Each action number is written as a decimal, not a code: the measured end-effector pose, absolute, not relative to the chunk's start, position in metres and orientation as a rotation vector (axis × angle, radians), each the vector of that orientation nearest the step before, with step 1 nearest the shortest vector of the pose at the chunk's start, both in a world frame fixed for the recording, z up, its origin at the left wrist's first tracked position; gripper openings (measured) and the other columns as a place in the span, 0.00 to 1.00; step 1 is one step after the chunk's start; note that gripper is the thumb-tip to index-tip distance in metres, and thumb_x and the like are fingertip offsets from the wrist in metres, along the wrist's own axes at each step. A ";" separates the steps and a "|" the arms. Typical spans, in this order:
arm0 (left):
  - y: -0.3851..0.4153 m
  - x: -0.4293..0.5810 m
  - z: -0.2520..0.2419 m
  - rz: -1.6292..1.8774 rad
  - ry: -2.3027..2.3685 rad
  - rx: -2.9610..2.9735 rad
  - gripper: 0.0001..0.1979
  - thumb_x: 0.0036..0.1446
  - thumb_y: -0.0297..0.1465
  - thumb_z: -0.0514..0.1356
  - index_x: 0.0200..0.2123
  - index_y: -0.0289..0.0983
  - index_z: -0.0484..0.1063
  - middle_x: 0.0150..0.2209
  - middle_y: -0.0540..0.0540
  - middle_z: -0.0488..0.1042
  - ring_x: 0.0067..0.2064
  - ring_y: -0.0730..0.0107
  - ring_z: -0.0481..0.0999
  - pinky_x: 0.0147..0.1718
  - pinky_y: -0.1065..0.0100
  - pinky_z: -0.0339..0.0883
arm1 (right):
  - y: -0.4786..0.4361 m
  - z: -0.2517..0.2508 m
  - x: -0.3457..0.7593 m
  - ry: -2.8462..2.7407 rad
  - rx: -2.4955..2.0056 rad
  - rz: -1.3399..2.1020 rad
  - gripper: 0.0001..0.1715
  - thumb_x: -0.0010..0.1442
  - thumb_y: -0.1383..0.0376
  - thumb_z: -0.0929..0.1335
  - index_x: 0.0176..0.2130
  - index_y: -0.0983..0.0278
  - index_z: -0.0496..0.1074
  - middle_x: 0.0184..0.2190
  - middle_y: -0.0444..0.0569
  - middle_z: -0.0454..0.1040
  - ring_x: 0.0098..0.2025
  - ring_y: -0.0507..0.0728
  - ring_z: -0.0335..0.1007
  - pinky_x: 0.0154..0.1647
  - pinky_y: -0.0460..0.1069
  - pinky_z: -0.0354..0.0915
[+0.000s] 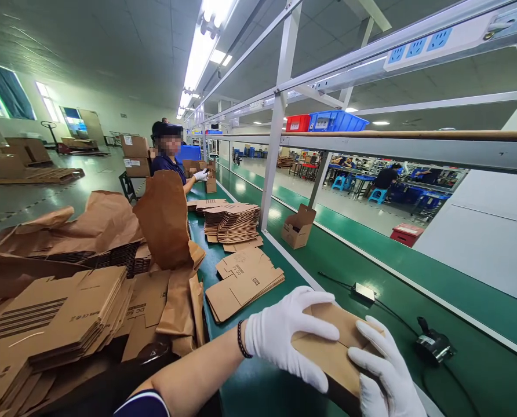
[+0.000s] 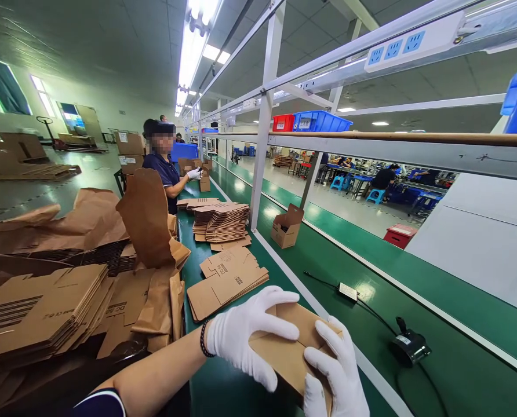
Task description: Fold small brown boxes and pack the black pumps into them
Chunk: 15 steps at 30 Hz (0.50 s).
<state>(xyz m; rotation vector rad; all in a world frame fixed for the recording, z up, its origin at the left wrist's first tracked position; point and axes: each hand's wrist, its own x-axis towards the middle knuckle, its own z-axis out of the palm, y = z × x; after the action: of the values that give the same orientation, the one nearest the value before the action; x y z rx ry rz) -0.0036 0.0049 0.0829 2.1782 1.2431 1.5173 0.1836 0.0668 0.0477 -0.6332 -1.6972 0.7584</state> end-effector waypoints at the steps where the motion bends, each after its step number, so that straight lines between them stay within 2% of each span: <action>1: 0.004 -0.006 0.085 1.455 1.236 2.231 0.32 0.44 0.57 0.67 0.43 0.38 0.80 0.61 0.31 0.66 0.57 0.44 0.68 0.59 0.49 0.59 | 0.067 0.047 0.184 -1.707 -0.639 0.735 0.22 0.61 0.44 0.66 0.32 0.58 0.76 0.54 0.53 0.73 0.63 0.75 0.59 0.61 0.70 0.59; 4: 0.002 -0.009 0.085 1.295 1.369 2.268 0.31 0.40 0.57 0.69 0.43 0.43 0.81 0.62 0.37 0.66 0.57 0.45 0.66 0.60 0.49 0.58 | 0.073 0.041 0.184 -1.730 -0.606 0.729 0.25 0.62 0.42 0.64 0.37 0.58 0.77 0.57 0.53 0.71 0.64 0.75 0.58 0.61 0.69 0.59; 6: 0.001 -0.012 0.079 1.296 1.488 2.202 0.33 0.36 0.57 0.71 0.44 0.44 0.81 0.62 0.38 0.66 0.58 0.44 0.65 0.61 0.46 0.57 | 0.085 0.034 0.185 -1.734 -0.546 0.734 0.31 0.63 0.40 0.61 0.44 0.59 0.76 0.61 0.55 0.67 0.64 0.74 0.59 0.63 0.70 0.56; 8: 0.001 -0.018 0.072 1.494 1.554 1.980 0.34 0.38 0.56 0.71 0.46 0.42 0.81 0.65 0.38 0.63 0.61 0.42 0.64 0.63 0.44 0.55 | 0.101 0.027 0.184 -1.711 -0.559 0.733 0.37 0.63 0.38 0.59 0.53 0.62 0.72 0.64 0.57 0.63 0.65 0.73 0.58 0.66 0.69 0.52; 10: 0.000 -0.026 0.067 1.803 1.496 1.590 0.32 0.46 0.54 0.68 0.49 0.40 0.79 0.66 0.38 0.61 0.65 0.42 0.61 0.65 0.46 0.53 | 0.117 0.025 0.181 -1.639 -0.717 0.790 0.42 0.62 0.38 0.60 0.60 0.64 0.65 0.65 0.59 0.61 0.65 0.72 0.57 0.66 0.67 0.51; 12: 0.001 -0.033 0.065 2.047 1.260 1.193 0.28 0.54 0.51 0.63 0.53 0.40 0.77 0.64 0.40 0.65 0.65 0.45 0.62 0.65 0.48 0.55 | 0.128 0.026 0.176 -1.584 -0.898 0.943 0.44 0.60 0.38 0.63 0.63 0.64 0.61 0.63 0.59 0.64 0.63 0.71 0.60 0.63 0.65 0.58; 15: 0.002 -0.037 0.066 2.170 0.913 0.794 0.26 0.57 0.47 0.62 0.54 0.37 0.76 0.55 0.41 0.76 0.61 0.48 0.70 0.62 0.50 0.61 | 0.134 0.031 0.170 -1.617 -0.972 1.130 0.40 0.56 0.39 0.66 0.55 0.64 0.67 0.51 0.56 0.75 0.54 0.69 0.70 0.53 0.59 0.69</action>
<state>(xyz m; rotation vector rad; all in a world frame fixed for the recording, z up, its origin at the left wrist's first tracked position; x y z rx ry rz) -0.0367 0.0019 0.0663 0.7937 0.9128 2.1703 0.1696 0.1341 0.0308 -0.9720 -1.6174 1.1296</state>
